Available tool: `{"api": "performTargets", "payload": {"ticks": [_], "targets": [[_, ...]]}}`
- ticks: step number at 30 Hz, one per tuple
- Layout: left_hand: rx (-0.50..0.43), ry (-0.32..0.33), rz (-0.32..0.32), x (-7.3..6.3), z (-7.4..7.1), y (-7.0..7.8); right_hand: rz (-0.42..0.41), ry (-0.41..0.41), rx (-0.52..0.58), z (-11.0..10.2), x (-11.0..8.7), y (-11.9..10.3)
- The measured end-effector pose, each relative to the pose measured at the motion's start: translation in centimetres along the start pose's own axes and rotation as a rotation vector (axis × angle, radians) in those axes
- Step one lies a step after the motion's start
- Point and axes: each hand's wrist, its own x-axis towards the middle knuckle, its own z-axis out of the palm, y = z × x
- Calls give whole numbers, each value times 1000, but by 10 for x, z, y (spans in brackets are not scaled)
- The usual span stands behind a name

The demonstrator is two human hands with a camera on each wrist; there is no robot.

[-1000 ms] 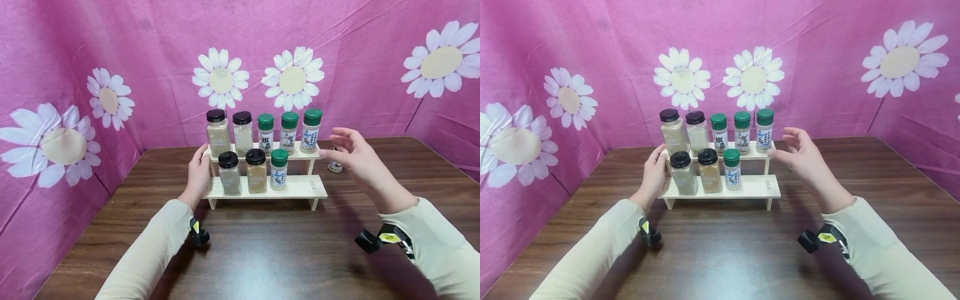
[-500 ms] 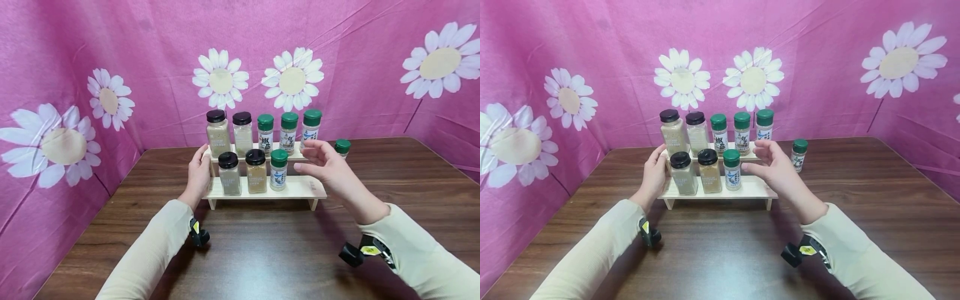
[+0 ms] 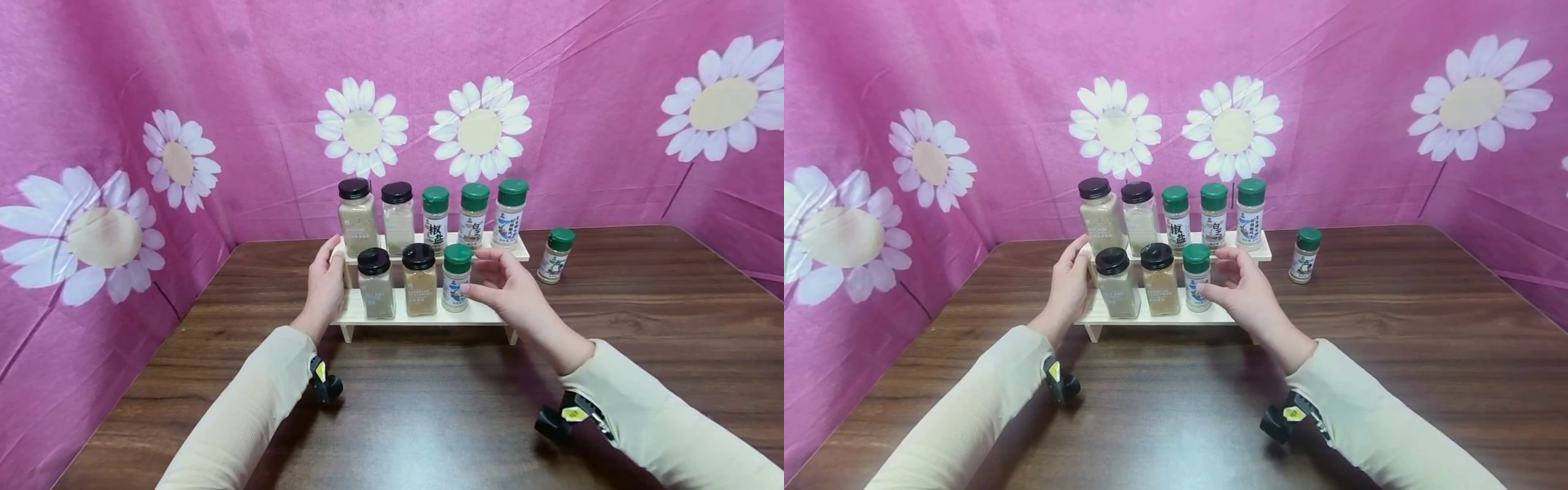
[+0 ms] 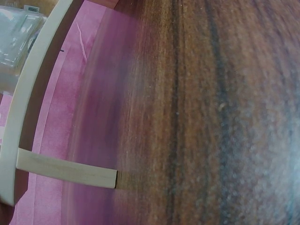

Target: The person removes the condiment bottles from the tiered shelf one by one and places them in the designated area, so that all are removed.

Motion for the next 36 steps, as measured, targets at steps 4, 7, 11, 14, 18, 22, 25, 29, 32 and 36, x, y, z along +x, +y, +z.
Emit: {"api": "performTargets", "payload": {"ticks": [4, 7, 11, 14, 18, 22, 25, 29, 32, 36], "targets": [[6, 0, -11, 0, 0, 0, 9, 12, 14, 8, 3, 9], [5, 3, -16, 0, 0, 0, 17, 20, 27, 13, 5, 16], [-7, 4, -5, 0, 0, 0, 22, 19, 42, 19, 7, 21], [-6, 3, 3, 0, 0, 0, 29, 22, 55, 24, 8, 23], [4, 0, -6, 0, 0, 0, 45, 38, 41, 28, 10, 26], [3, -2, -7, 0, 0, 0, 53, 55, 9, 31, 11, 28], [-16, 0, -2, 0, 0, 0, 59, 69, -14, 33, 12, 29], [-38, 6, -5, 0, 1, 0, 63, 88, -30, 34, 12, 30], [-31, 6, -9, 0, 1, 0, 59, 99, -34, 35, 12, 30], [-30, 4, -10, 0, 1, 0, 53, 111, -33, 35, 12, 31]]}}
